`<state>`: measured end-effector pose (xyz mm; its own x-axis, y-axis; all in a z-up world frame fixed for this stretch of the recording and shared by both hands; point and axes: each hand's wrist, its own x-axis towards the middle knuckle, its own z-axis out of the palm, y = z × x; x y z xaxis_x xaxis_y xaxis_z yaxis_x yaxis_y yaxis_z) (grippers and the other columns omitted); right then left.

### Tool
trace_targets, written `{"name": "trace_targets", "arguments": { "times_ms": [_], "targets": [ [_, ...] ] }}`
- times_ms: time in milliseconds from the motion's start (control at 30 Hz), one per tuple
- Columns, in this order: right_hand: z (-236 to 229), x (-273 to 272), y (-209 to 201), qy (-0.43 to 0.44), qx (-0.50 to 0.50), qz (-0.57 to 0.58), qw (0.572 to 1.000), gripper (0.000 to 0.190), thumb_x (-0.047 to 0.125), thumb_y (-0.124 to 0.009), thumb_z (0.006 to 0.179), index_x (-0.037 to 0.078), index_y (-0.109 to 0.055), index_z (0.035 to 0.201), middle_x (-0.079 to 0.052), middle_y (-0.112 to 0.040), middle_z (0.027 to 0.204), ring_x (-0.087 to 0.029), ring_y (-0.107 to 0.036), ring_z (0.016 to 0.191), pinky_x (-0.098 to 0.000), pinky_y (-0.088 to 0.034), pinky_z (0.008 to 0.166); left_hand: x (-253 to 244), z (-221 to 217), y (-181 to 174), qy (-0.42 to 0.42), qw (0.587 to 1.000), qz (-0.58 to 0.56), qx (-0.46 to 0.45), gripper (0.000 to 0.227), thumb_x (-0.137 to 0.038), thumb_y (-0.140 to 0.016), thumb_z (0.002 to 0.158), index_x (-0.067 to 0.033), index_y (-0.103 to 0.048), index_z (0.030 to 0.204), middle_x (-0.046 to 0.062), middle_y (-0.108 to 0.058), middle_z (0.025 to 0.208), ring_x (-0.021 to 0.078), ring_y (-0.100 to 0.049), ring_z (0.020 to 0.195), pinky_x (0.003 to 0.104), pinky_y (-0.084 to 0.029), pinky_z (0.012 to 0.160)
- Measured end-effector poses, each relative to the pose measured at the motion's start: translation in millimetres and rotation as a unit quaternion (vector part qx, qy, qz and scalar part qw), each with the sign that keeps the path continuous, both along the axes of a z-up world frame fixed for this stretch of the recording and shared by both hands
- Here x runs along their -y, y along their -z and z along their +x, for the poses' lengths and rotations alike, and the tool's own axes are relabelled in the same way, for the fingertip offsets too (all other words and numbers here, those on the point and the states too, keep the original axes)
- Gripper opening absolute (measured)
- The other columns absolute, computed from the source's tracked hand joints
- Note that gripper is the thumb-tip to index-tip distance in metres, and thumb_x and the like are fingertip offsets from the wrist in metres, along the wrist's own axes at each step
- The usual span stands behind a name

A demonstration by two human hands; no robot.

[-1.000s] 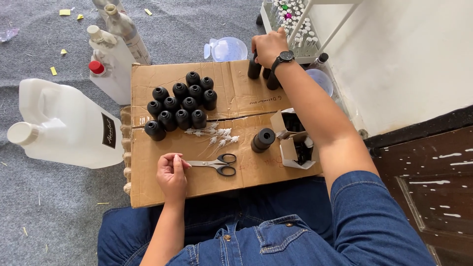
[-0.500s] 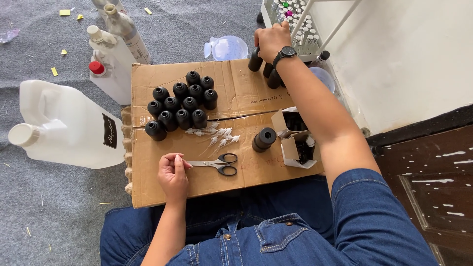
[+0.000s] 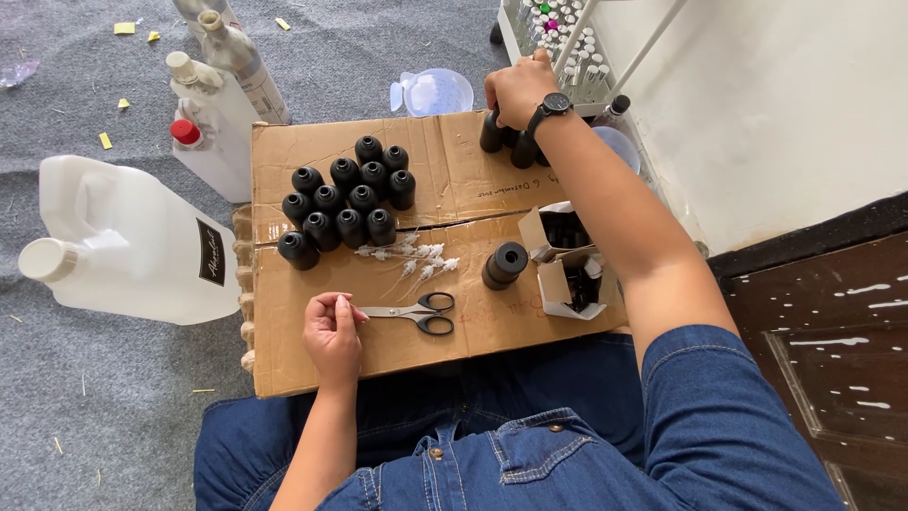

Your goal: Trimming wicks with scissors and assembling them into black perfume bottles before using a handheld tool to seal or cap them.

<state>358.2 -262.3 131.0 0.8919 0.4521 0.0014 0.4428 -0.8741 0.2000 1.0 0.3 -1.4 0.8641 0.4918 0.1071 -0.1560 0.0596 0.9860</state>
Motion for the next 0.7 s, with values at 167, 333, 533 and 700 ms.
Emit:
{"name": "trace_targets", "arguments": {
  "times_ms": [167,333,533,700],
  "targets": [
    [2,2,6,0.003,0.006,-0.008,1.0,0.028,0.035,-0.092,0.07,0.028,-0.077,0.093,0.006,-0.077,0.092,-0.019,-0.059,0.098,-0.0411,-0.027,0.101,0,0,0,-0.001,1.0,0.004,0.003,0.007,-0.007,-0.052,0.106,-0.0039,-0.058,0.107,0.003,-0.061,0.076,0.0095,-0.06,0.069,0.02,-0.05,0.07],
    [1,3,9,0.007,0.017,-0.005,1.0,0.026,0.035,-0.091,0.072,0.029,-0.078,0.094,0.006,-0.077,0.092,-0.018,-0.059,0.1,-0.0404,-0.027,0.101,0,1,1,0.004,1.0,-0.003,0.004,0.007,-0.007,-0.052,0.106,-0.0039,-0.058,0.108,0.003,-0.061,0.076,0.0099,-0.061,0.07,0.021,-0.051,0.07],
    [6,6,17,0.005,0.056,-0.01,0.998,0.029,0.039,-0.09,0.073,0.028,-0.077,0.098,0.002,-0.077,0.093,-0.021,-0.06,0.099,-0.0418,-0.027,0.101,0,2,4,0.0,1.0,-0.002,0.011,0.007,-0.008,-0.053,0.106,-0.0038,-0.058,0.107,0.003,-0.061,0.075,0.0096,-0.06,0.068,0.02,-0.051,0.07],
    [6,6,23,0.011,0.058,-0.005,0.998,0.026,0.037,-0.087,0.077,0.028,-0.077,0.1,0.001,-0.077,0.092,-0.023,-0.06,0.1,-0.0405,-0.028,0.099,-1,2,4,0.001,1.0,0.001,0.011,0.007,-0.008,-0.053,0.105,-0.0037,-0.059,0.106,0.003,-0.061,0.075,0.0094,-0.06,0.067,0.02,-0.05,0.067]
  ]
}}
